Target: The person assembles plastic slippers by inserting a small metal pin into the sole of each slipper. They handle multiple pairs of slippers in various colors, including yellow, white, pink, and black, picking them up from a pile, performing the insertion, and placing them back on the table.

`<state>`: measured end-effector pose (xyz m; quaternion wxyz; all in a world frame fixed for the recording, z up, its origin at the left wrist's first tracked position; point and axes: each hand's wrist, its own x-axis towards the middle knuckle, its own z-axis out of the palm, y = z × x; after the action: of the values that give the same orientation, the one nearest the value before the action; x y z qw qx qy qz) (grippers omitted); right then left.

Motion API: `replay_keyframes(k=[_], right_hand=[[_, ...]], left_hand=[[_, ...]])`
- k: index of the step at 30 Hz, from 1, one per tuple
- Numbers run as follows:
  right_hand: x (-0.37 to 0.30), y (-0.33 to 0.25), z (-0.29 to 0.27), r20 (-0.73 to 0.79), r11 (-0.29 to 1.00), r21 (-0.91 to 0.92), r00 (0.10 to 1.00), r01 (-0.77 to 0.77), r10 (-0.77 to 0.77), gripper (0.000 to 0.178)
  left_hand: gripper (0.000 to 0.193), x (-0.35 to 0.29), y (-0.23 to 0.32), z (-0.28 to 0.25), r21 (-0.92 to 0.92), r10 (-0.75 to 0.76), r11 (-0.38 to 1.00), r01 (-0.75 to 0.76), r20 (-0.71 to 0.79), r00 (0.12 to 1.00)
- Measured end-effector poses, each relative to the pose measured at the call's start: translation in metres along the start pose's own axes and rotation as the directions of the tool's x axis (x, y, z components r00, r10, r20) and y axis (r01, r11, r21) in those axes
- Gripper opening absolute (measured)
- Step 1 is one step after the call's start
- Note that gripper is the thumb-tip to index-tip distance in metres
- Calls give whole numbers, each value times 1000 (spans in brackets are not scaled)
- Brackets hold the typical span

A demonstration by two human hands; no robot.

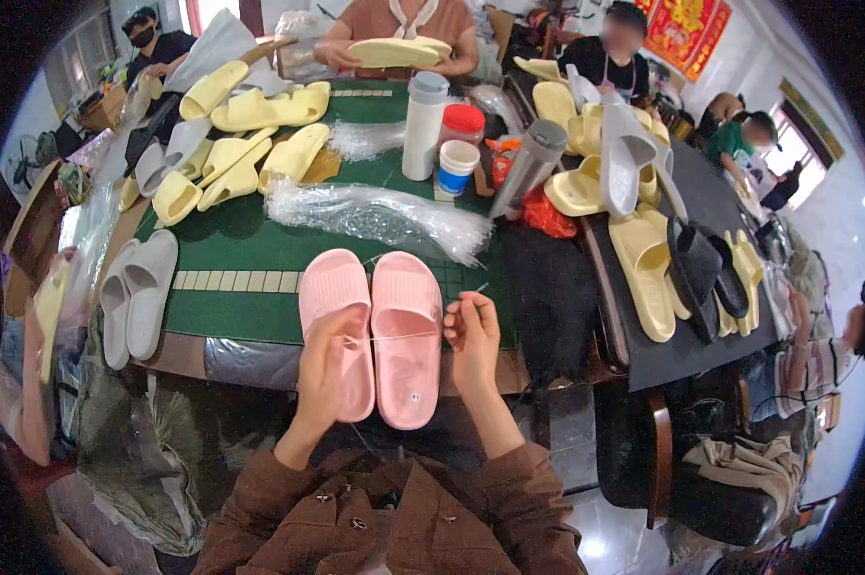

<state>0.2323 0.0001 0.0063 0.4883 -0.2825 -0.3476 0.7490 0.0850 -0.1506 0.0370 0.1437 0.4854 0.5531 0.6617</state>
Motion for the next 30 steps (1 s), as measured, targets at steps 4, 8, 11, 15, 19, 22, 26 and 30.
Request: replay_keyframes(k=[4,8,11,15,19,22,26,30], right_hand=[[-12,-8,-10,5,994,-106,1000,24,-23,13],[-32,-20,9,119,950,-272,985,155,-127,17],[-35,-21,17,353,865,-462,935,195,-23,20],[-52,-27,52,641,656,-582,768,481,5,23],[-66,-31,62,670,588,-618,740,522,47,15],[-66,-28,64,625,643,-588,781,490,-24,10],[-57,-18,55,542,671,-588,836,451,-87,11],[-51,-9,46,482,635,-645,871,426,-94,11]], left_hand=[[38,6,14,-15,-446,-271,867,222,-47,962],[32,0,5,-31,-334,-366,841,426,230,902],[35,-10,3,-16,-193,-409,807,558,498,765],[33,-12,13,0,10,-546,775,632,513,662],[34,-22,6,5,51,-502,814,579,566,654],[31,-20,12,4,164,-589,765,623,572,571],[28,-23,26,6,61,-509,841,538,428,747],[32,-35,27,12,-20,-260,963,267,174,950]])
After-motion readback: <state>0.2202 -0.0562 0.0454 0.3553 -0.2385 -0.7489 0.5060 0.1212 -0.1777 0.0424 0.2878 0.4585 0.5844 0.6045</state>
